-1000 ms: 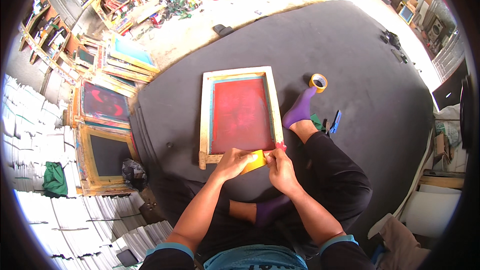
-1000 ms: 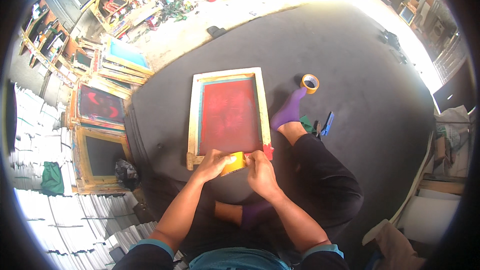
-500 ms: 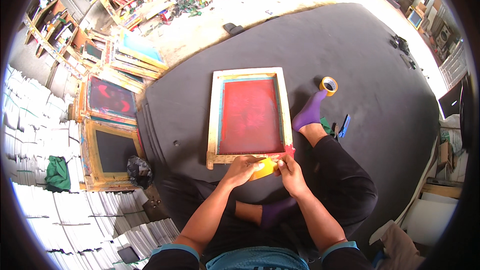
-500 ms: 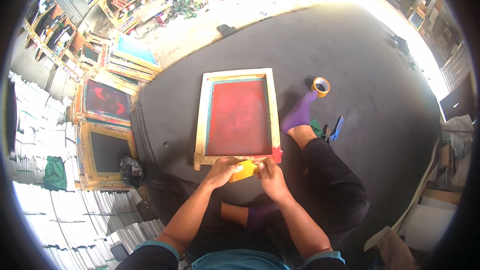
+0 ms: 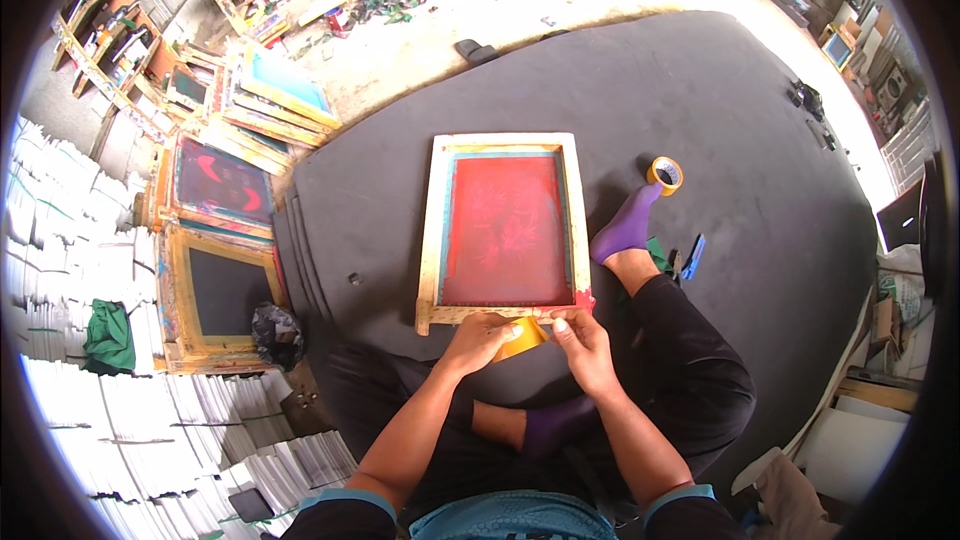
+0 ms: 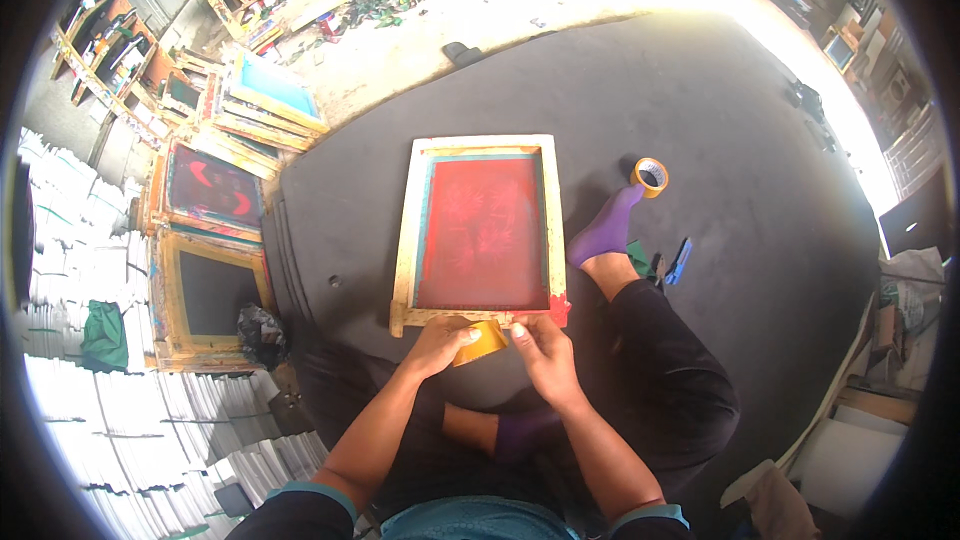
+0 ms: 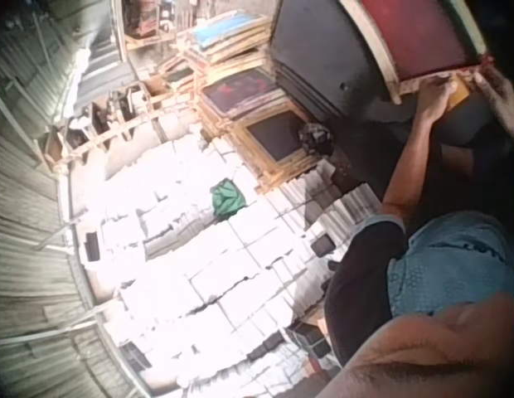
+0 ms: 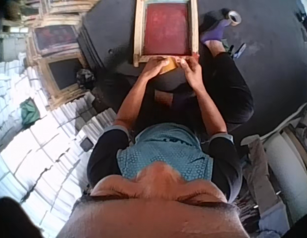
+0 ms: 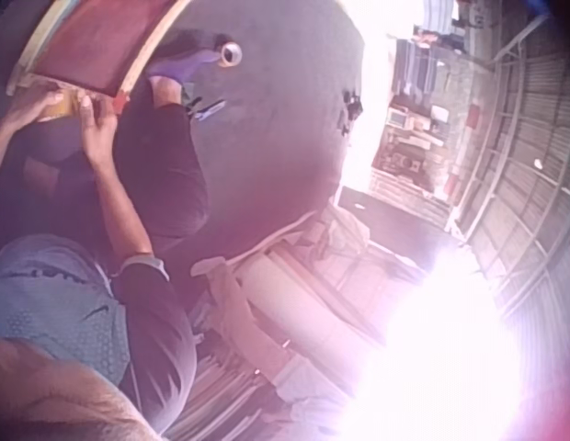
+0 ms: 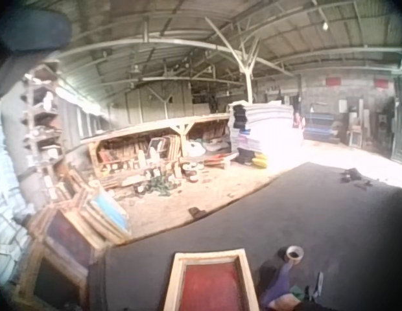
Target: The person sits on the floor and prepares a screen printing frame by wiping the red mesh surface with a cloth and then applying yellow tape along the edges of the frame. The person uses a utility knife to cut the tape and smooths it down with their fingers.
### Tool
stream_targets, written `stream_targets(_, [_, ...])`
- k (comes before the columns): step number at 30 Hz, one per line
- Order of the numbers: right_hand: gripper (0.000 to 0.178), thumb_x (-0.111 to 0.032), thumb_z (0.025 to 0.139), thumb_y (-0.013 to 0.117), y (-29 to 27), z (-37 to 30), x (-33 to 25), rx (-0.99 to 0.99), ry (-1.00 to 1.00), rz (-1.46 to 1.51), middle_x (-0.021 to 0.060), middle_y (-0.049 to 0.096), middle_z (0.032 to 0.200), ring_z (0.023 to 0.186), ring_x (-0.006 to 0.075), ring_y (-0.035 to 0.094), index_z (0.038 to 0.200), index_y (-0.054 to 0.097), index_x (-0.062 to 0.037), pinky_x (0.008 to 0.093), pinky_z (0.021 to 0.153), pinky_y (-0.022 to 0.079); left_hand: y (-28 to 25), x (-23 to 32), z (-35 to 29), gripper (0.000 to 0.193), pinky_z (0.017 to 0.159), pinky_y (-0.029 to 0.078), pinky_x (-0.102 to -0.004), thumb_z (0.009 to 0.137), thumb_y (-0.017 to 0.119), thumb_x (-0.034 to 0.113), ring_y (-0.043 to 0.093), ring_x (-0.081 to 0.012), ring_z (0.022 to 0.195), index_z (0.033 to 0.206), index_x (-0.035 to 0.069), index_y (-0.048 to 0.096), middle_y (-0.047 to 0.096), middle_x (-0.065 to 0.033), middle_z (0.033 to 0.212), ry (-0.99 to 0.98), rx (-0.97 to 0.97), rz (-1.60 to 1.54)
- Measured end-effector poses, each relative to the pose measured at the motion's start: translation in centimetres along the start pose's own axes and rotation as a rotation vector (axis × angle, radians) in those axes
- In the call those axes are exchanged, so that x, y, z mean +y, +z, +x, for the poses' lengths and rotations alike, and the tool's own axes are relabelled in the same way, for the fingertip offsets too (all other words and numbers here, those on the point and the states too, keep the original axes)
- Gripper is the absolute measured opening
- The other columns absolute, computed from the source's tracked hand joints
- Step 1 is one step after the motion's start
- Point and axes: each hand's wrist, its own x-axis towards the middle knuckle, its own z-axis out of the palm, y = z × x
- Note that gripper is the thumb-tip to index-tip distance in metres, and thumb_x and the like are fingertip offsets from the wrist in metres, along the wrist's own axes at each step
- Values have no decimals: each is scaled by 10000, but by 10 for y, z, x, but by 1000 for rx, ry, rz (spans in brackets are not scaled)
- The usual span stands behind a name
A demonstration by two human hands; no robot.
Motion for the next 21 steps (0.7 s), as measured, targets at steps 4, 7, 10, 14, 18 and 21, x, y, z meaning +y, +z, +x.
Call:
stream_targets(4, [322,-219,990,773,16,-1,-16,33,-111,-201,154,750,922,838,213,751,1134,714,62,348,744,585,-2,-3,1,469,760,541,-364,955,666,373,708,-192,839,1142,-42,781,767,-150,897,-2,3,73])
stream_targets(7, [207,-150,958,789,23,-3,-28,85,-124,-328,176,739,901,798,244,746,1048,739,29,360,723,575,1,3,0,443,773,526,-356,943,643,319,688,-178,863,1187,-27,774,767,-133,945,72,14,108])
stream_targets(10, [156,-124,973,761,25,-3,-21,111,-168,-424,186,735,891,781,258,744,1004,725,24,377,709,570,-2,4,1,456,796,537,-355,935,651,329,706,-186,895,1201,-20,775,781,-148,982,48,-12,130])
stream_targets(14, [132,-97,994,716,21,0,-15,99,-167,-451,198,727,877,747,272,729,960,697,28,384,708,562,-1,-2,1,467,846,544,-353,931,653,333,717,-193,950,1206,-26,770,788,-162,1022,82,-17,113])
stream_targets(18, [177,-136,1045,659,9,5,-8,73,-21,-312,163,715,841,723,224,706,994,666,34,370,711,562,1,4,-1,479,902,533,-362,929,653,321,702,-187,1016,1211,-51,757,778,-157,1109,52,-52,44])
stream_targets(21, [206,-162,1085,607,1,12,-3,77,101,-131,123,705,842,724,191,695,1039,644,35,351,721,570,3,-6,-3,491,952,532,-357,951,674,331,703,-193,1090,1271,-34,748,765,-159,1197,47,-59,-206])
